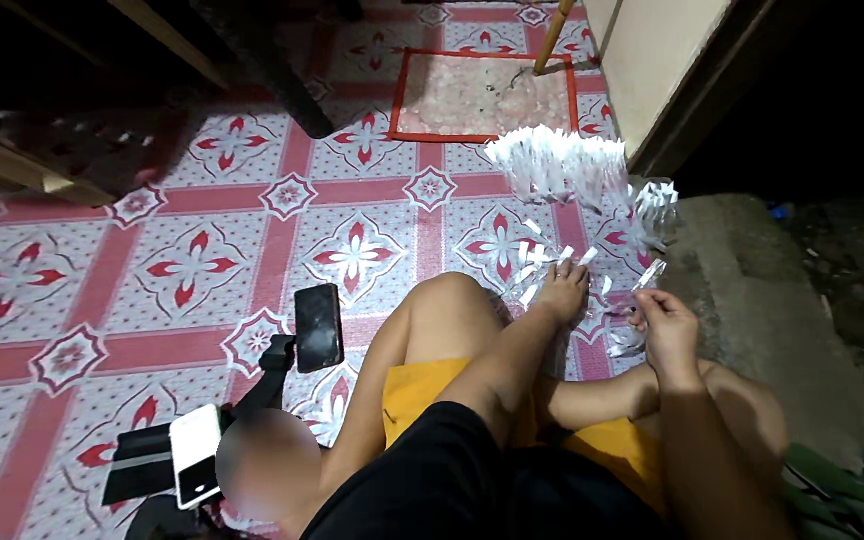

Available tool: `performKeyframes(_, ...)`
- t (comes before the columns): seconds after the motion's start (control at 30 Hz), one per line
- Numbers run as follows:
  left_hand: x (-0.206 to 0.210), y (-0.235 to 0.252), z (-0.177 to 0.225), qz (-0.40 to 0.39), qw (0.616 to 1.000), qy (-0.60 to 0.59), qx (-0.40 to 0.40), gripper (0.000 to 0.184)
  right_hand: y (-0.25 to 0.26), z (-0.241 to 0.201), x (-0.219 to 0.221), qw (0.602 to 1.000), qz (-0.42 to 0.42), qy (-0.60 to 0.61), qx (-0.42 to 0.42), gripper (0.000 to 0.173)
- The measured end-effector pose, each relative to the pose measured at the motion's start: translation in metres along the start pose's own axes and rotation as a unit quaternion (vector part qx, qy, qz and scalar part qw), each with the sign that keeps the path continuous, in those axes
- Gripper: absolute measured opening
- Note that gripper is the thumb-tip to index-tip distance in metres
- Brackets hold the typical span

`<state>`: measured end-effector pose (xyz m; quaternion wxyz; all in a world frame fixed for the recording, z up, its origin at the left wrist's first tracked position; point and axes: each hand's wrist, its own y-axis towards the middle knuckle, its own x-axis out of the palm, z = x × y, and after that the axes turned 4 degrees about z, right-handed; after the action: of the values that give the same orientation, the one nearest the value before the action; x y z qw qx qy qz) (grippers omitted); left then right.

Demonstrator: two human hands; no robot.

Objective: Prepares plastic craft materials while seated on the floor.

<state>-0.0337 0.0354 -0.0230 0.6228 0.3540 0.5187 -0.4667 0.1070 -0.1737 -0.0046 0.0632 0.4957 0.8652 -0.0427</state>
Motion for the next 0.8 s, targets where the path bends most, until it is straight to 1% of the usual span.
performKeyframes(0.03,-0.013,-0.002,0.000,0.033,0.999,-0.035,-0.004,0.053,0.000,-0.003,0.003,1.000,-0.003,0.001,-0.003,0.021)
performKeyframes(0.1,-0.058,-0.010,0.004,0.110,0.982,-0.153,-0.013,0.040,-0.001,-0.009,0.008,1.000,-0.013,-0.009,-0.018,0.020)
performKeyframes(0.13,-0.089,-0.016,0.008,0.131,0.964,-0.232,-0.019,0.036,-0.003,-0.015,0.010,0.999,-0.017,-0.021,-0.027,0.019)
performKeyframes(0.2,-0.132,-0.021,0.014,0.178,0.923,-0.339,-0.036,0.031,-0.008,-0.029,0.012,0.998,-0.026,-0.039,-0.043,0.018)
performKeyframes(0.3,-0.166,-0.028,0.017,0.257,0.872,-0.416,-0.012,0.020,-0.017,-0.053,0.014,0.995,-0.040,-0.042,-0.079,0.015)
performKeyframes(0.33,-0.174,-0.032,0.018,0.266,0.860,-0.436,-0.005,0.017,-0.020,-0.063,0.015,0.994,-0.046,-0.039,-0.093,0.015)
performKeyframes(0.43,-0.193,-0.045,0.022,0.249,0.837,-0.487,0.007,0.013,-0.032,-0.091,0.020,0.988,-0.068,-0.032,-0.138,0.015)
performKeyframes(0.57,-0.212,-0.056,0.033,0.232,0.838,-0.492,0.051,0.016,-0.042,-0.114,0.022,0.976,-0.094,-0.033,-0.194,0.016)
performKeyframes(0.67,-0.222,-0.061,0.039,0.221,0.832,-0.507,0.047,0.016,-0.043,-0.121,0.017,0.974,-0.096,-0.030,-0.203,0.016)
performKeyframes(0.77,-0.232,-0.066,0.043,0.194,0.811,-0.551,0.028,0.016,-0.044,-0.123,0.013,0.975,-0.100,-0.013,-0.198,0.015)
performKeyframes(0.8,-0.235,-0.067,0.042,0.183,0.809,-0.558,0.024,0.016,-0.044,-0.124,0.013,0.975,-0.103,-0.012,-0.198,0.015)
